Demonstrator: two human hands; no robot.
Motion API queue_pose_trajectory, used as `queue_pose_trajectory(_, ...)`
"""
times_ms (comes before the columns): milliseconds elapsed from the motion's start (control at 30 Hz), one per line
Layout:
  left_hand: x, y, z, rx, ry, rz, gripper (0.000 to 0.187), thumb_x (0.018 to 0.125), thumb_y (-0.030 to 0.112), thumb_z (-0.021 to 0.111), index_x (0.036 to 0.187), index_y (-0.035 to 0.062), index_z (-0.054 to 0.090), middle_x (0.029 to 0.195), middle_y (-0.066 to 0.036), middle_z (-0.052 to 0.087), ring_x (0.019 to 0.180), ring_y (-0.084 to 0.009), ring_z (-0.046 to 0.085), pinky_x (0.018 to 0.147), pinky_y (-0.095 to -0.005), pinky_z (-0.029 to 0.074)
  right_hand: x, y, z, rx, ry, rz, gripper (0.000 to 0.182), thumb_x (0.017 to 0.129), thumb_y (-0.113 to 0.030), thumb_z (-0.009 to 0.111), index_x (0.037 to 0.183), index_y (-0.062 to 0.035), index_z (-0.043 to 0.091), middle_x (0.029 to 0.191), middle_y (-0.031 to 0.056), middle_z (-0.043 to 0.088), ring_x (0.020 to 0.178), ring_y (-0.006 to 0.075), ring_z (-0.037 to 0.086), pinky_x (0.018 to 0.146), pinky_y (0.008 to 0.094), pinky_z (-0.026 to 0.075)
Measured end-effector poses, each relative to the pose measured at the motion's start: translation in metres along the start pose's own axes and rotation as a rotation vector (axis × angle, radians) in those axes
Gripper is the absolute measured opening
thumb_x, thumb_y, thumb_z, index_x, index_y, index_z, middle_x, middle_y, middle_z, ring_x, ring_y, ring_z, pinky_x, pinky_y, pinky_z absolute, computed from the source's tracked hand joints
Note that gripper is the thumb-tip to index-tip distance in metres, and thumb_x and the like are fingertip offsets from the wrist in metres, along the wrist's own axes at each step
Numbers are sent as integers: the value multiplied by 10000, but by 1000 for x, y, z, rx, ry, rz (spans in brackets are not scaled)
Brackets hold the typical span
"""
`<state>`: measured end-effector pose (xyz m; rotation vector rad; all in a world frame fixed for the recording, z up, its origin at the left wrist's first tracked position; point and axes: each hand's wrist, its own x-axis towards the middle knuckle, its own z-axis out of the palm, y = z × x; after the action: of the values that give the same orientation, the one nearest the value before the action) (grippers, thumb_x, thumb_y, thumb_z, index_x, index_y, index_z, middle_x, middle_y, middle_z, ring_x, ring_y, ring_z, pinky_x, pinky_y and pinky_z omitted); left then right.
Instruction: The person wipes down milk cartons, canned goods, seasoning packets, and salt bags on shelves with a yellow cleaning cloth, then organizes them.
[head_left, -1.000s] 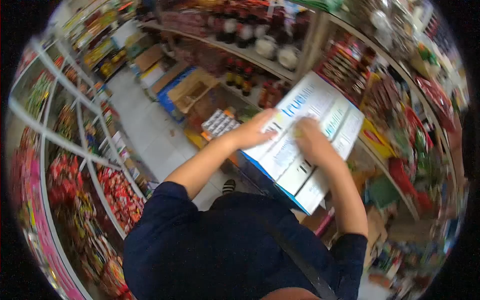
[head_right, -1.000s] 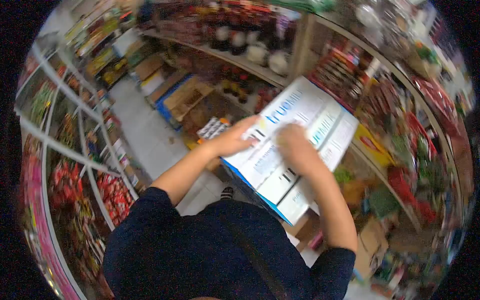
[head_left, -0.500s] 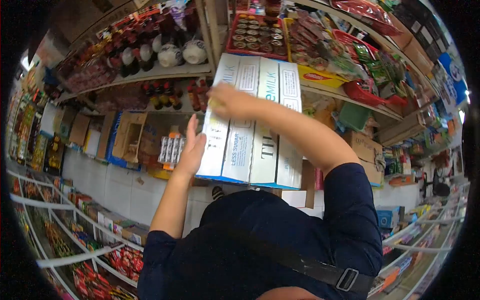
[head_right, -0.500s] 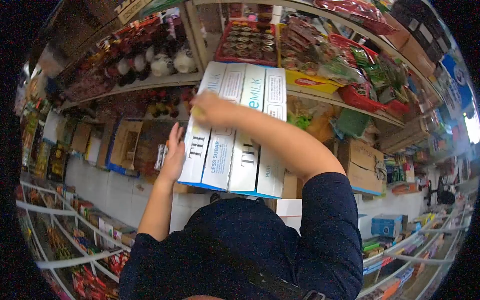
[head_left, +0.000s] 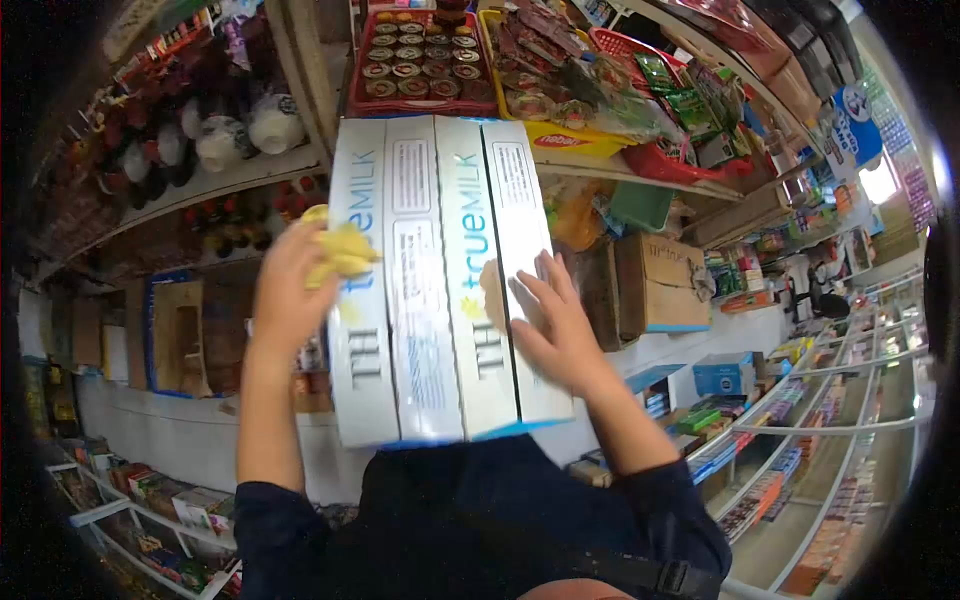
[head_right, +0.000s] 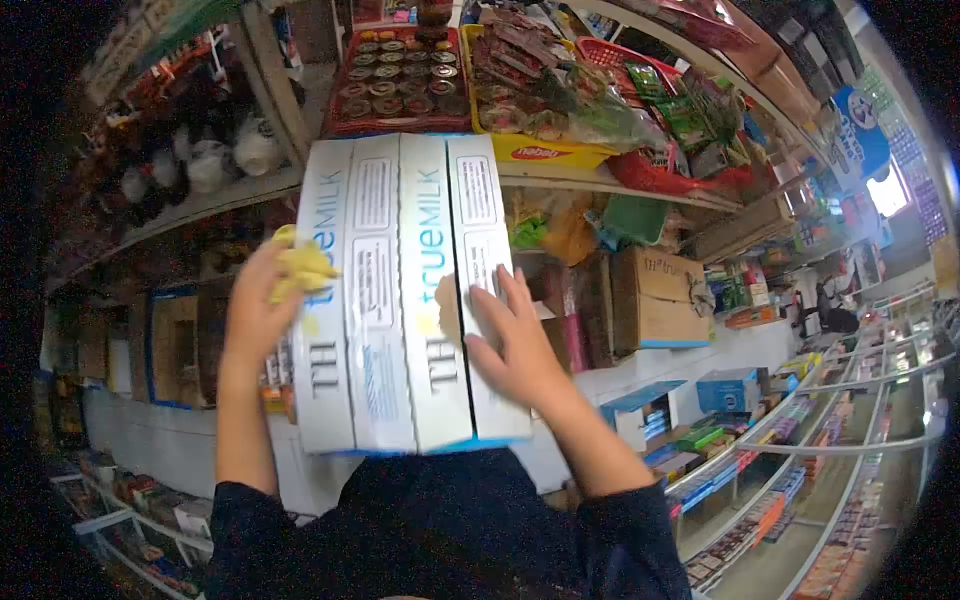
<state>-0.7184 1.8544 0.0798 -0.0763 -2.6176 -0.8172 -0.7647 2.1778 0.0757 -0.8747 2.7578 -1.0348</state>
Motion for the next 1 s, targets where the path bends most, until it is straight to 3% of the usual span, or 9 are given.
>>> queue_pose_trajectory(33, 3, -16, 3, -208, 138, -107, 135, 725, 36, 581, 827, -14, 508, 1161, -169, 532, 1120, -302, 477, 956, -368, 357, 1, 1, 1, 143, 45, 39, 518, 778, -193, 603, 1245, -43, 441, 1388, 269, 231, 1301, 439, 192, 1035, 452, 240)
queue_pose_trajectory(100, -10, -71, 36, -657, 192, -220, 234, 815, 60, 540, 1034, 0, 483, 1216, -147, 485, 1125, -225, 469, 964, -330, 350, 4, 6, 6, 177, 56, 50, 523, 776, -163, 599, 1254, -33, 432, 1390, 267, 233, 1294, 419, 230, 1035, 439, 241)
queue_pose_trajectory(167, -27, -83, 79, -751, -34, -657, 416, 906, 275, 472, 1238, 33, 404, 1278, -133, 437, 1167, -232, 435, 980, -329, 332, 8, 7, 5, 113, -1, 42, 491, 768, -129, 604, 1228, -29, 465, 1371, 274, 267, 1270, 449, 259, 1032, 448, 235)
queue_pose_trajectory(200, -33, -84, 94, -789, -104, -737, 427, 905, 285, 466, 1243, 34, 395, 1282, -132, 432, 1170, -231, 431, 982, -330, 329, 10, 8, 5, 117, -16, 39, 479, 766, -127, 609, 1217, -31, 479, 1367, 274, 274, 1265, 463, 257, 1028, 460, 233)
queue_pose_trajectory(333, -37, -74, 113, -900, -119, -700, 470, 901, 327, 440, 1264, 40, 362, 1298, -126, 412, 1182, -230, 416, 990, -335, 320, 11, 8, 3, 125, -64, 56, 445, 771, -130, 620, 1193, -39, 510, 1356, 274, 293, 1257, 498, 241, 1020, 491, 225)
queue_pose_trajectory(433, -46, -69, 116, -931, -120, -688, 502, 897, 359, 420, 1280, 44, 337, 1310, -121, 397, 1190, -228, 405, 996, -339, 312, 12, 8, -1, 98, -95, 39, 452, 791, -105, 606, 1214, -24, 470, 1366, 276, 285, 1281, 419, 266, 1038, 444, 209)
queue_pose_trajectory(700, -81, -54, 116, -977, -176, -800, 589, 889, 442, 367, 1322, 56, 271, 1342, -109, 357, 1214, -225, 375, 1011, -349, 293, 12, 17, 5, 465, -72, 52, 258, 812, -62, 589, 1067, -28, 605, 1350, 244, 314, 1283, 478, 198, 1024, 493, 220)
queue_pose_trajectory(933, -88, -41, 110, -1022, -185, -808, 665, 882, 516, 322, 1359, 66, 213, 1370, -98, 322, 1235, -222, 349, 1025, -357, 276, 18, 10, 0, 389, -74, 75, 212, 791, -8, 563, 982, -36, 650, 1312, 197, 399, 1277, 476, 210, 1025, 497, 208)
queue_pose_trajectory(1000, -87, -42, 101, -1056, -152, -744, 687, 880, 537, 308, 1369, 69, 196, 1378, -95, 312, 1240, -221, 342, 1028, -360, 271, 16, 10, 0, 357, -37, 23, 224, 774, 4, 549, 973, -23, 649, 1298, 223, 413, 1287, 417, 248, 1041, 453, 199)
